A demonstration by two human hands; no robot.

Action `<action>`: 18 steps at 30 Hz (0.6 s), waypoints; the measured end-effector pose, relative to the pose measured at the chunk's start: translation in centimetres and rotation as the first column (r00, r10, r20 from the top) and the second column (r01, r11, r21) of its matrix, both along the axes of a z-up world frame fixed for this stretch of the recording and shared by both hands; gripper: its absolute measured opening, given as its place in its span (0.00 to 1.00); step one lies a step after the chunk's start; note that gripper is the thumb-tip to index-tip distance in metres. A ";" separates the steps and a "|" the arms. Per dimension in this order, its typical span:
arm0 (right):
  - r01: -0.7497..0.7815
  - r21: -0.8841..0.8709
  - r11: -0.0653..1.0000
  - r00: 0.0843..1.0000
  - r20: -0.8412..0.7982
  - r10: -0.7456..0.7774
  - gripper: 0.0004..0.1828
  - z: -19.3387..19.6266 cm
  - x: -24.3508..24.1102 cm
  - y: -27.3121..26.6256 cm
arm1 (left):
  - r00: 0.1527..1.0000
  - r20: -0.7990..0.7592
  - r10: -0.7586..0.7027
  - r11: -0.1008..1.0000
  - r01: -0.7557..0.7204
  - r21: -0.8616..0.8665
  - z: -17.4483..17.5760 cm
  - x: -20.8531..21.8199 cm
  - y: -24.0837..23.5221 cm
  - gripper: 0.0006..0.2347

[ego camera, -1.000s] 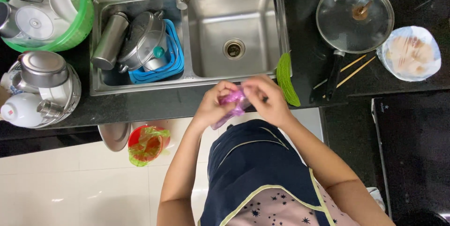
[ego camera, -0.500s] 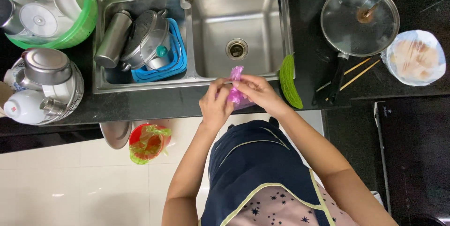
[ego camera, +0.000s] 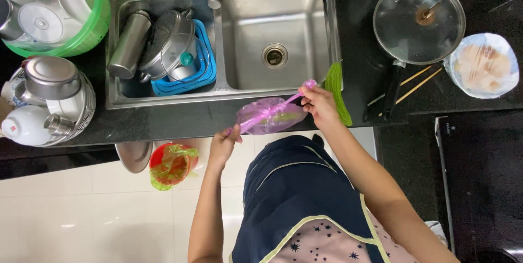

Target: The person takes a bitter melon from the refrigerator, unwraps it from a plastic bag, rinses it in the sink, cuts off the ends with a knife on a cutting board, and uses a chopstick to scoop out the seeds and inner core over the sink.

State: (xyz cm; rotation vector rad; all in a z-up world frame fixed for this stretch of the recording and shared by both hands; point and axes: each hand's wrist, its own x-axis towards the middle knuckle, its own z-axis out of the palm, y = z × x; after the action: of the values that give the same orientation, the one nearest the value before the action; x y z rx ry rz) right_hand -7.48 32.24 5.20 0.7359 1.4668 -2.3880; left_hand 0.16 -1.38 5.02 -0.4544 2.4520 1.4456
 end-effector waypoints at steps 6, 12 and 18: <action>-0.157 0.363 0.919 0.973 -0.104 0.207 0.08 7.8 1.3 -2.5 | 0.998 -0.047 0.051 0.455 0.019 0.890 10.2 -2.1 3.9 0.17; 0.264 0.855 0.447 0.577 -0.512 0.637 0.10 13.4 4.3 -6.4 | 0.961 -0.254 -0.106 0.686 0.256 0.681 4.9 -2.9 8.6 0.16; 0.031 0.747 0.664 0.437 -0.608 0.663 0.22 13.6 4.2 -6.8 | 0.861 -0.384 -0.334 0.873 0.436 0.218 4.2 -3.2 8.8 0.08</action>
State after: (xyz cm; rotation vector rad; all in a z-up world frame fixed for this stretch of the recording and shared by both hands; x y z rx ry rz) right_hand -3.27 25.44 18.76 -0.8771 2.5992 -1.8142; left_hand -3.01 7.47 9.25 0.3688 2.3076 1.7727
